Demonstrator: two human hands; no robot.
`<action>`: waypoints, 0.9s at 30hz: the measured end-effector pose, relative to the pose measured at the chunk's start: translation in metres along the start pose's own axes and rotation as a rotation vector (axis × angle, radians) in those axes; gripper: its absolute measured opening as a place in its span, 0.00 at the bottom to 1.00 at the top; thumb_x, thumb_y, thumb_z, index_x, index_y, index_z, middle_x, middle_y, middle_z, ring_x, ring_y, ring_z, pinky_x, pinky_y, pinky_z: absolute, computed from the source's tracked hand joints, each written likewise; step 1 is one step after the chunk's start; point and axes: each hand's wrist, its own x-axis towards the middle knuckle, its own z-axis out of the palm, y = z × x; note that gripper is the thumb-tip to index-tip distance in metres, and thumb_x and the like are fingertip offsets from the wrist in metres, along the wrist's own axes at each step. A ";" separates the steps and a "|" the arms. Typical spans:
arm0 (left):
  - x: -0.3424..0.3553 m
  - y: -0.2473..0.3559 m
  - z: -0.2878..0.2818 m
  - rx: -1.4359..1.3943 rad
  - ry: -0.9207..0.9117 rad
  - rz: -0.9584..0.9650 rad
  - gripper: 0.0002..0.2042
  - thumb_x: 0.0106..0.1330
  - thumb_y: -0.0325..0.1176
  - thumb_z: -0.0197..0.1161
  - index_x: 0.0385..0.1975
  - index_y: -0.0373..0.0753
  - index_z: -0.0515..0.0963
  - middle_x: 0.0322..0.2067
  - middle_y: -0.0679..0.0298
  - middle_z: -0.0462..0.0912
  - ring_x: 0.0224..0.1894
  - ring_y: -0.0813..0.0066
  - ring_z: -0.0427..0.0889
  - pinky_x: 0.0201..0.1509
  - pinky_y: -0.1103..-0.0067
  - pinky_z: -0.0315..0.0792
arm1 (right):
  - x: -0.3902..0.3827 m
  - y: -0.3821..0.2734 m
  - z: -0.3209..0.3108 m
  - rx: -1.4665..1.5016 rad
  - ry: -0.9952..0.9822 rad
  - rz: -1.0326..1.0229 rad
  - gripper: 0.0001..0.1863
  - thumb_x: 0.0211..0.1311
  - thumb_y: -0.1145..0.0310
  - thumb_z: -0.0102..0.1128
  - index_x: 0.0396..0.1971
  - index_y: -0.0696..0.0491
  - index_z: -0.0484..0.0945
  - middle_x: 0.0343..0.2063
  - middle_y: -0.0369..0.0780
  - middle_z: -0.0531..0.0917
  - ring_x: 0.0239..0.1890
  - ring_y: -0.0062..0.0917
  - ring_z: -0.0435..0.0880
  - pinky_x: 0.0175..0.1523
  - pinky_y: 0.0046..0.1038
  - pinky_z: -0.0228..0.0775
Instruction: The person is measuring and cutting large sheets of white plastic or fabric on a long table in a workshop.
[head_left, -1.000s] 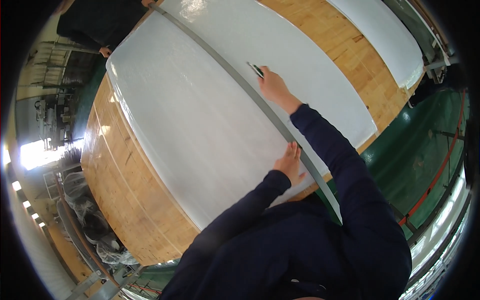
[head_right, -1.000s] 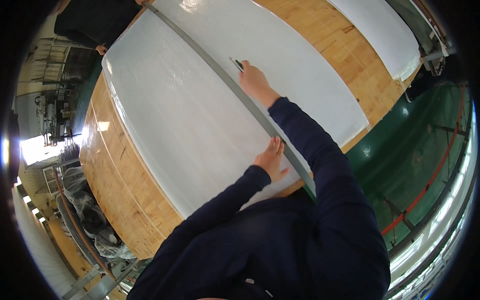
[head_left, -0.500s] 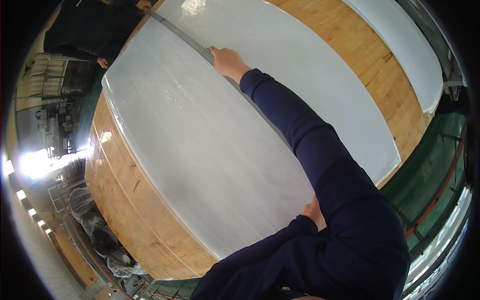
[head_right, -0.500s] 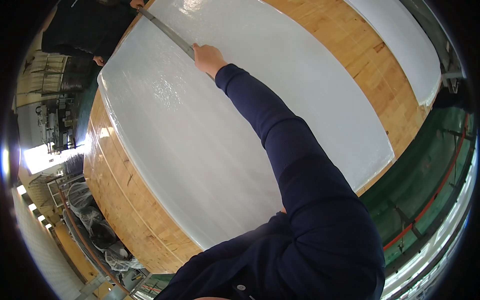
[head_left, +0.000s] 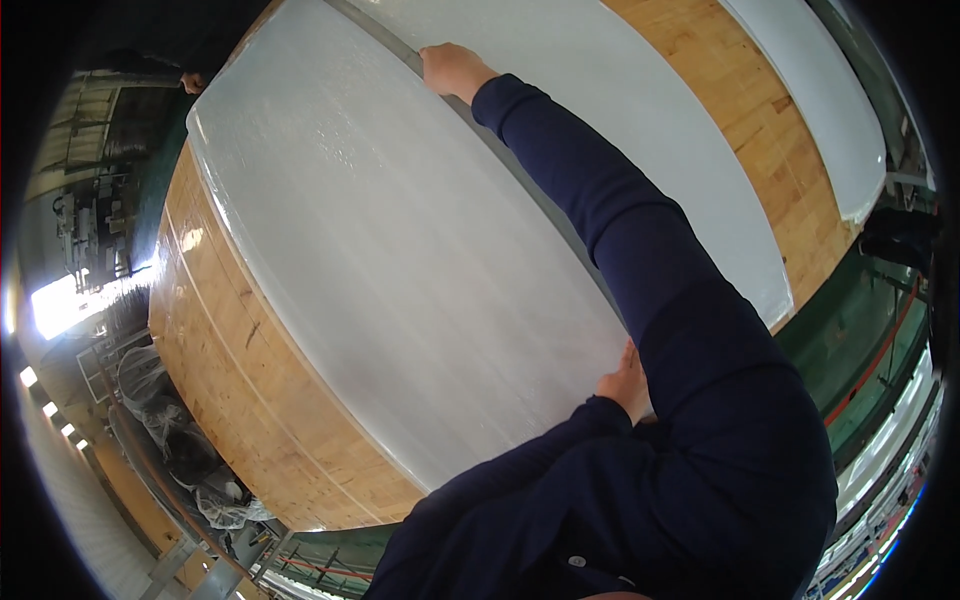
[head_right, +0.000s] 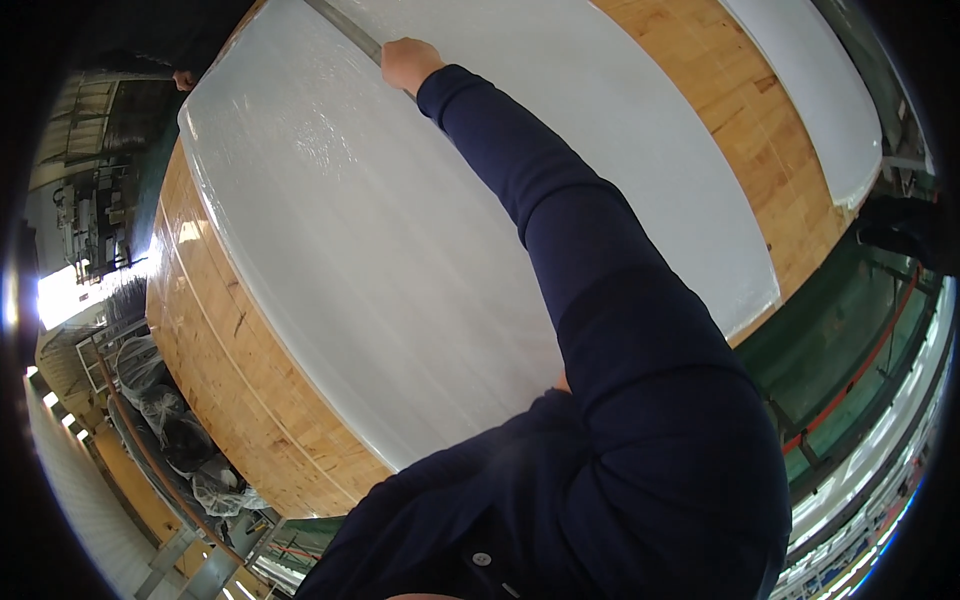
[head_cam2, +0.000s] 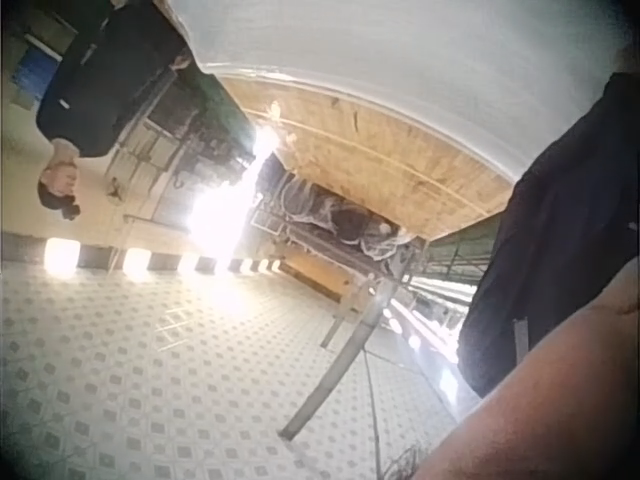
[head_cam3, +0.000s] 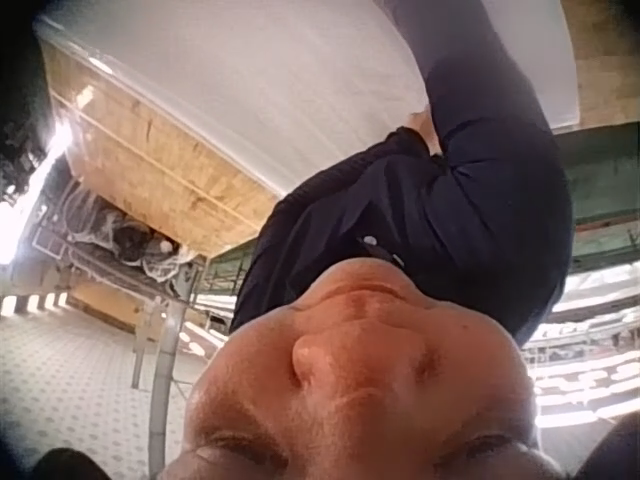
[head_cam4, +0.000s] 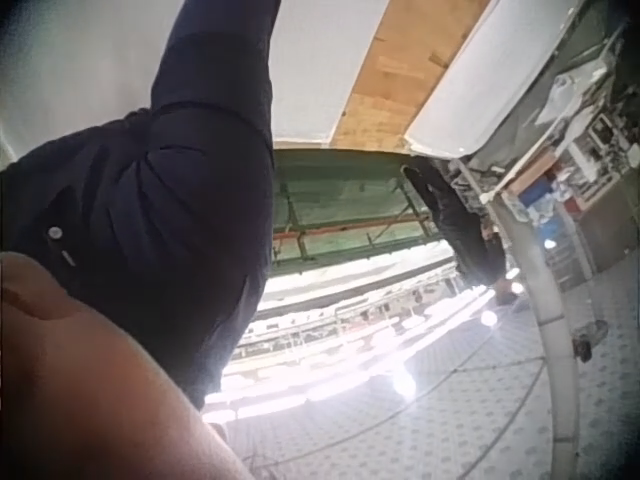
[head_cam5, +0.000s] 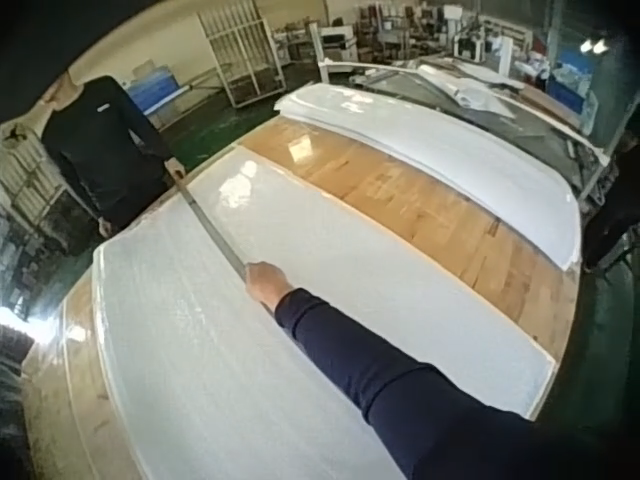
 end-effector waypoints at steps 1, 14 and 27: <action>0.001 0.003 0.000 0.121 0.000 -0.004 0.24 0.59 0.31 0.45 0.56 0.26 0.63 0.60 0.44 0.60 0.64 0.53 0.56 0.67 0.72 0.52 | -0.012 0.002 -0.006 0.003 0.009 -0.017 0.11 0.51 0.73 0.49 0.30 0.59 0.79 0.31 0.51 0.81 0.36 0.42 0.81 0.42 0.37 0.74; 0.011 -0.001 0.059 0.278 0.369 -0.044 0.22 0.63 0.27 0.37 0.59 0.34 0.59 0.64 0.54 0.54 0.66 0.62 0.54 0.59 0.74 0.65 | -0.295 0.026 -0.077 -0.002 -0.231 0.117 0.31 0.51 0.78 0.44 0.60 0.54 0.59 0.26 0.51 0.80 0.30 0.43 0.80 0.36 0.39 0.73; 0.008 0.009 0.053 0.463 0.257 -0.087 0.26 0.58 0.24 0.44 0.60 0.38 0.58 0.65 0.56 0.51 0.66 0.62 0.54 0.61 0.73 0.64 | -0.538 0.058 -0.136 0.171 -0.239 0.170 0.30 0.54 0.77 0.43 0.61 0.49 0.60 0.24 0.50 0.79 0.28 0.42 0.79 0.33 0.38 0.71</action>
